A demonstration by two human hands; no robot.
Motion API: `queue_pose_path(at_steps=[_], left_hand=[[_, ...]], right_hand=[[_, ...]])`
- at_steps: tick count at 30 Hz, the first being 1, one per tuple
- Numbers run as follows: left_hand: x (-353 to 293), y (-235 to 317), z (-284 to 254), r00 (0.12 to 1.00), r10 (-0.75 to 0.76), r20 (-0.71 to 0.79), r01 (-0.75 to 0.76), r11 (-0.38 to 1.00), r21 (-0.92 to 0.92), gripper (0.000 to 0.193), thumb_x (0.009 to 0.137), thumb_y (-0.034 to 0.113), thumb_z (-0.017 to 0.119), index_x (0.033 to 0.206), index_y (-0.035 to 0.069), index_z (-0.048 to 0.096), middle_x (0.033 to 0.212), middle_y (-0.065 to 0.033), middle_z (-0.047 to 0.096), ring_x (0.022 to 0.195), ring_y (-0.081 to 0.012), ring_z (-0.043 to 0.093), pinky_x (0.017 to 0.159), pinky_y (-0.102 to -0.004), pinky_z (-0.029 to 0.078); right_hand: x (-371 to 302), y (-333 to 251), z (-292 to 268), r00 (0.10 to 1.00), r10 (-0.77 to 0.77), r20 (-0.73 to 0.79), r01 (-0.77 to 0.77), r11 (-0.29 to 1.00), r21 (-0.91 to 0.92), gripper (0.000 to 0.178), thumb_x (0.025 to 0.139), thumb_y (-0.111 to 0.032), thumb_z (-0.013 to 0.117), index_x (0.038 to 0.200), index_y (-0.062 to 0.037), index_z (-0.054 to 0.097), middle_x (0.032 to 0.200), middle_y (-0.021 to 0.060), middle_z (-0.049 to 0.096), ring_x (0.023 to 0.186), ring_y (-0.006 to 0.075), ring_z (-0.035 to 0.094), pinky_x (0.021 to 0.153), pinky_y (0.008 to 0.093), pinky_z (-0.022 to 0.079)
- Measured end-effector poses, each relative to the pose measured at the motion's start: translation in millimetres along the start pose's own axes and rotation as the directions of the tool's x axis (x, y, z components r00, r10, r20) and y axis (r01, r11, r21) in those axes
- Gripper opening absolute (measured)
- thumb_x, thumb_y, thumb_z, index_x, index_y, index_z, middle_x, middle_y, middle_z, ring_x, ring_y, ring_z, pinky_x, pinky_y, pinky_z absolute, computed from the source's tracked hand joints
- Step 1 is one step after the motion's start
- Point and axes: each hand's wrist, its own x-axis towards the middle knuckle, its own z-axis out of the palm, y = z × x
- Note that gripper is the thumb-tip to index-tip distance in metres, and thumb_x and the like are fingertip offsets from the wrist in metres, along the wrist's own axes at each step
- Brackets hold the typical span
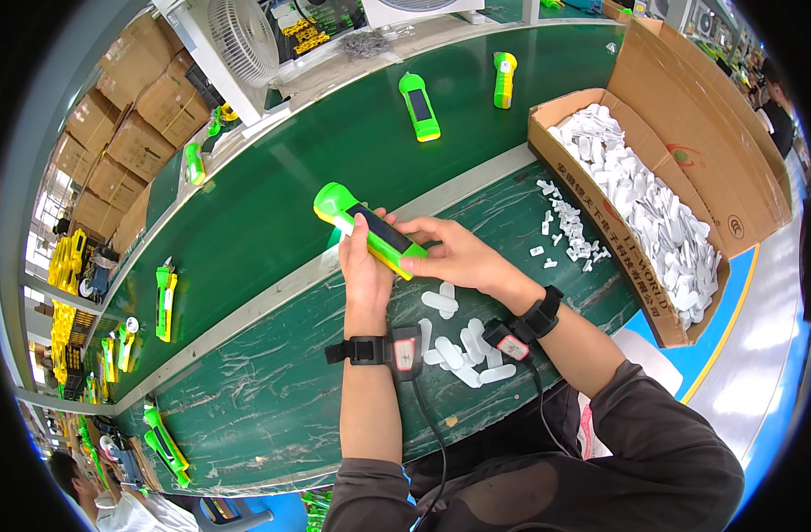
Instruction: Assembling plastic flashlight components and testing them on a factory conveyor belt.
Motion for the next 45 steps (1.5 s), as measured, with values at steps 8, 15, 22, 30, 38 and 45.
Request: queue_pose_path(at_steps=[8, 15, 22, 30, 38, 45], left_hand=[[5.5, 3.0, -9.0, 0.992, -0.067, 0.111, 0.097, 0.951, -0.292, 0.053, 0.095, 0.05, 0.042, 0.118, 0.002, 0.048, 0.11, -0.0119, 0.056, 0.104, -0.0265, 0.054, 0.094, -0.0414, 0.043], [8.5, 10.6, -12.3, 0.998, 0.059, 0.015, -0.044, 0.877, -0.479, 0.053, 0.095, 0.053, 0.039, 0.119, 0.006, 0.05, 0.117, -0.0117, 0.056, 0.112, -0.0258, 0.051, 0.103, -0.0433, 0.037], [11.3, 5.3, -25.0, 0.996, 0.039, 0.084, 0.011, 0.849, -0.528, 0.049, 0.092, 0.051, 0.048, 0.112, 0.006, 0.052, 0.11, -0.0099, 0.056, 0.103, -0.0243, 0.054, 0.096, -0.04, 0.042], [4.3, 11.8, -7.3, 0.989, 0.008, 0.145, 0.06, 0.887, -0.458, 0.048, 0.092, 0.051, 0.048, 0.107, 0.006, 0.052, 0.101, -0.0079, 0.056, 0.096, -0.0222, 0.055, 0.094, -0.0392, 0.044], [-0.3, 2.8, 1.7, 0.984, -0.138, 0.116, 0.162, 0.958, -0.236, 0.031, 0.085, 0.009, 0.059, 0.113, 0.007, 0.044, 0.09, -0.0065, 0.051, 0.081, -0.0181, 0.052, 0.078, -0.0361, 0.048], [0.2, -0.5, 2.6, 0.965, -0.231, 0.127, 0.252, 0.948, -0.194, 0.03, 0.083, 0.004, 0.06, 0.109, 0.007, 0.046, 0.087, -0.0075, 0.051, 0.077, -0.0173, 0.051, 0.069, -0.0333, 0.047]], right_hand=[[-0.3, -9.2, -8.4, 0.962, 0.232, 0.147, -0.27, 0.896, 0.353, 0.041, 0.085, -0.018, 0.056, 0.116, 0.0078, 0.052, 0.094, 0.0163, 0.064, 0.074, 0.0176, 0.064, 0.061, 0.026, 0.05], [5.5, 2.1, -21.1, 0.911, 0.316, 0.264, -0.405, 0.805, 0.434, 0.038, 0.09, -0.022, 0.048, 0.114, 0.0065, 0.053, 0.097, 0.0143, 0.064, 0.07, 0.0155, 0.061, 0.058, 0.0251, 0.048], [-3.0, -10.1, -4.8, 0.967, 0.235, 0.096, -0.241, 0.969, 0.054, 0.045, 0.08, -0.031, 0.068, 0.103, 0.0073, 0.058, 0.084, 0.0153, 0.065, 0.069, 0.0188, 0.065, 0.057, 0.0277, 0.05], [-9.9, -20.5, -2.7, 0.992, 0.121, -0.026, -0.121, 0.913, -0.389, 0.04, 0.076, -0.034, 0.072, 0.082, 0.0055, 0.066, 0.068, 0.0147, 0.066, 0.061, 0.0157, 0.067, 0.05, 0.0274, 0.05], [-10.5, -27.9, -33.3, 0.977, 0.032, -0.211, -0.17, 0.717, -0.676, 0.039, 0.078, -0.036, 0.07, 0.083, 0.0022, 0.066, 0.067, 0.0161, 0.065, 0.067, 0.0255, 0.067, 0.058, 0.0348, 0.053], [-49.1, -53.2, -87.4, 0.875, 0.061, -0.48, -0.474, 0.309, -0.824, 0.049, 0.05, -0.009, 0.084, 0.094, -0.0036, 0.061, 0.089, 0.0112, 0.064, 0.087, 0.03, 0.061, 0.072, 0.0399, 0.048]])
